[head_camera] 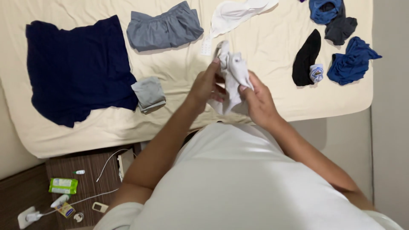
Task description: Folding various items of laundry, such as underwear, shorts, and shirts, on the surface of a bed.
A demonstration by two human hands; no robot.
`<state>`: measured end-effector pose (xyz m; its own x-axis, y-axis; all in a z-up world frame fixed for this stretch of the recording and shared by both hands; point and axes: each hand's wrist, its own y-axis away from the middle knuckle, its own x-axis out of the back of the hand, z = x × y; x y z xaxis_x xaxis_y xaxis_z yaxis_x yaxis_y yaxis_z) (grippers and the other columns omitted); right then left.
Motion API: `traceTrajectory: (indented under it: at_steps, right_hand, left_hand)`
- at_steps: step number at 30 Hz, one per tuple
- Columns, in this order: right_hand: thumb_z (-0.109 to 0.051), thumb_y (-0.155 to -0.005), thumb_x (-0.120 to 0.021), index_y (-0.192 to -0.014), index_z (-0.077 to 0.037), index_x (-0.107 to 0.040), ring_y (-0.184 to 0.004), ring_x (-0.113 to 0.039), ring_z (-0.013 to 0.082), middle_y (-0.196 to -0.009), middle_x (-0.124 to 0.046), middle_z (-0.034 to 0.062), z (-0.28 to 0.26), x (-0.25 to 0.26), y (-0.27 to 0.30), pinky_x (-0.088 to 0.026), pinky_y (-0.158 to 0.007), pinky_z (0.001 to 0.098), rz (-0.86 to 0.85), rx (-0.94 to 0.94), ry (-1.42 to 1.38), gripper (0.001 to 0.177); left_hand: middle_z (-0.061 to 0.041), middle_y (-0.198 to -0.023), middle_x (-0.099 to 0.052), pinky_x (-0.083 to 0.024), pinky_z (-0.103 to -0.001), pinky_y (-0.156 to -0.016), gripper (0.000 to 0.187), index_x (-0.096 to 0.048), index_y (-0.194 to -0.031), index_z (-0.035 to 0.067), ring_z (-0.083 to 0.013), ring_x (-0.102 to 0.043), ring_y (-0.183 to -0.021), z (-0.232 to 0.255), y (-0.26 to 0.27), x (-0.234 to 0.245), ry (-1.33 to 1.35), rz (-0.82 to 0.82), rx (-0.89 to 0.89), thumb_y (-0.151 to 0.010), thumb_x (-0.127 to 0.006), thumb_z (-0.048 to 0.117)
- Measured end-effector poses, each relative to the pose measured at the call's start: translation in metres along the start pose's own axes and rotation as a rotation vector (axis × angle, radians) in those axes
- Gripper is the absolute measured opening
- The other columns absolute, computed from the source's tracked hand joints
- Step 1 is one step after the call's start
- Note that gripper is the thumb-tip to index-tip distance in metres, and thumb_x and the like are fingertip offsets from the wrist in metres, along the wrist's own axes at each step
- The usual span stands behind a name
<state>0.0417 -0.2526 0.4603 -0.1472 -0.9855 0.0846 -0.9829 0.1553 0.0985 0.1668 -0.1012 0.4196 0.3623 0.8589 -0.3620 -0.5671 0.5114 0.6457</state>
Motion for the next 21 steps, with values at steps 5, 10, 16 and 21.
traceTrajectory:
  at_steps: [5,10,16,21]
  right_hand:
    - [0.0,-0.101,-0.049,-0.136,-0.003,-0.058,-0.092,-0.058,0.0153,-0.105,-0.062,0.006,-0.009,0.013,0.007,-0.049,-0.084,0.0277,-0.001,0.227,0.325,0.037]
    - [0.005,-0.092,-0.057,-0.121,-0.001,-0.065,-0.087,-0.064,0.0263,-0.105,-0.063,0.0156,-0.005,0.027,0.0,-0.052,-0.074,0.0339,-0.029,0.404,0.49,0.031]
    - [0.006,-0.086,-0.064,-0.111,0.002,-0.061,-0.08,-0.06,0.0336,-0.094,-0.063,0.0167,0.023,0.034,-0.005,-0.051,-0.07,0.0405,0.057,0.468,0.63,0.026]
    - [-0.001,-0.091,-0.059,-0.113,-0.001,-0.064,-0.06,-0.061,0.0208,-0.07,-0.06,0.012,0.046,0.036,-0.004,-0.05,-0.06,0.0358,0.223,0.186,0.555,0.022]
  left_hand:
    - [-0.009,-0.102,-0.067,-0.056,-0.029,-0.073,0.049,-0.062,-0.117,0.0,-0.0151,-0.065,-0.085,-0.036,-0.021,-0.006,-0.418,0.354,-0.819,-0.098,-0.074,0.043]
    - [-0.007,-0.089,-0.068,-0.051,-0.029,-0.057,0.04,-0.069,-0.106,0.002,-0.0141,-0.057,-0.065,-0.011,-0.027,-0.016,-0.17,0.035,-0.35,-0.089,-0.076,0.037]
    - [0.001,-0.088,-0.07,-0.058,-0.026,-0.063,0.032,-0.067,-0.11,0.006,-0.0071,-0.068,-0.076,0.014,-0.015,-0.037,-0.27,-0.234,-0.183,-0.091,-0.071,0.031]
    - [-0.004,-0.084,-0.066,-0.054,-0.03,-0.065,0.018,-0.062,-0.099,0.002,-0.0134,-0.063,-0.072,-0.006,-0.063,0.001,0.169,-0.003,-0.326,-0.102,-0.066,0.019]
